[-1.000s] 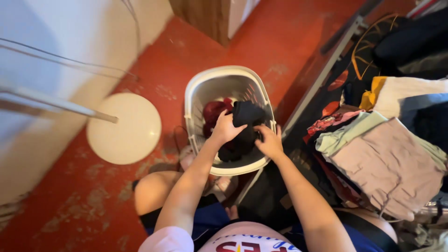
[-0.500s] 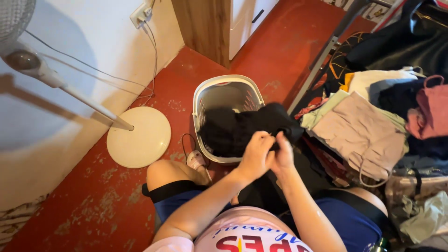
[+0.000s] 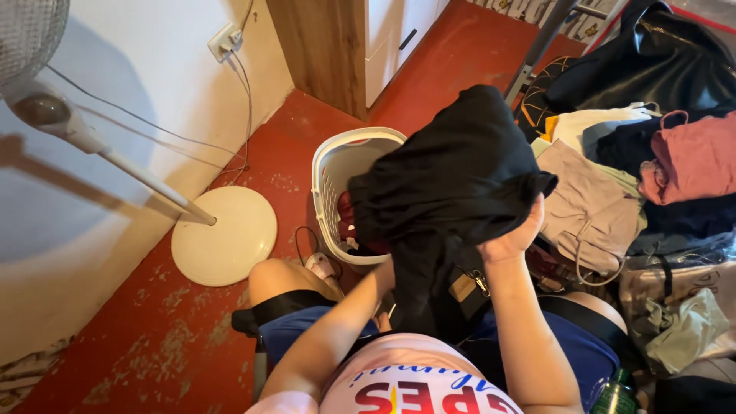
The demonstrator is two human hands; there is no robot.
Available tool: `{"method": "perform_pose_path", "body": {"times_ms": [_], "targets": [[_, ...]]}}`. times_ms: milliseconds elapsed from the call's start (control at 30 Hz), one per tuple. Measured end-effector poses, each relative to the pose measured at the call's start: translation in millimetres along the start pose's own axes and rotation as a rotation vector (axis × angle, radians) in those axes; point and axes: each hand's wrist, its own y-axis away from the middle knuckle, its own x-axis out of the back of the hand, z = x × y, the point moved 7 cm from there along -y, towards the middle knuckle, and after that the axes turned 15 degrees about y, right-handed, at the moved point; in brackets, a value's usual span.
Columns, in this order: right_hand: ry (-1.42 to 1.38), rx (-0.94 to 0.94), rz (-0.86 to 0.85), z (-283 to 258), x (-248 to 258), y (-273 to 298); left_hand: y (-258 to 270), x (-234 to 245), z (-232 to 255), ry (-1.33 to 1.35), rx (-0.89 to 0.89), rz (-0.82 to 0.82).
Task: Sort through a laundry basket and organize items of clothing onto a pile.
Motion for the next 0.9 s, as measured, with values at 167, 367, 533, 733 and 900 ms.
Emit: {"method": "perform_pose_path", "body": {"times_ms": [167,367,533,733,900], "targets": [[-0.116,0.013,-0.009,-2,40,-7,-16,12,-22,-0.02,0.083,0.047],[-0.048,0.066,0.029,4,109,-28,-43,52,-28,-0.059,0.192,0.084],[0.048,0.201,0.113,13,150,-45,-59,72,-43,-0.102,0.294,0.125],[0.128,0.016,0.263,25,56,-22,-65,77,-81,-0.133,0.408,0.163],[1.298,0.216,0.317,36,-28,12,-62,79,-126,-0.16,0.499,0.187]]}}
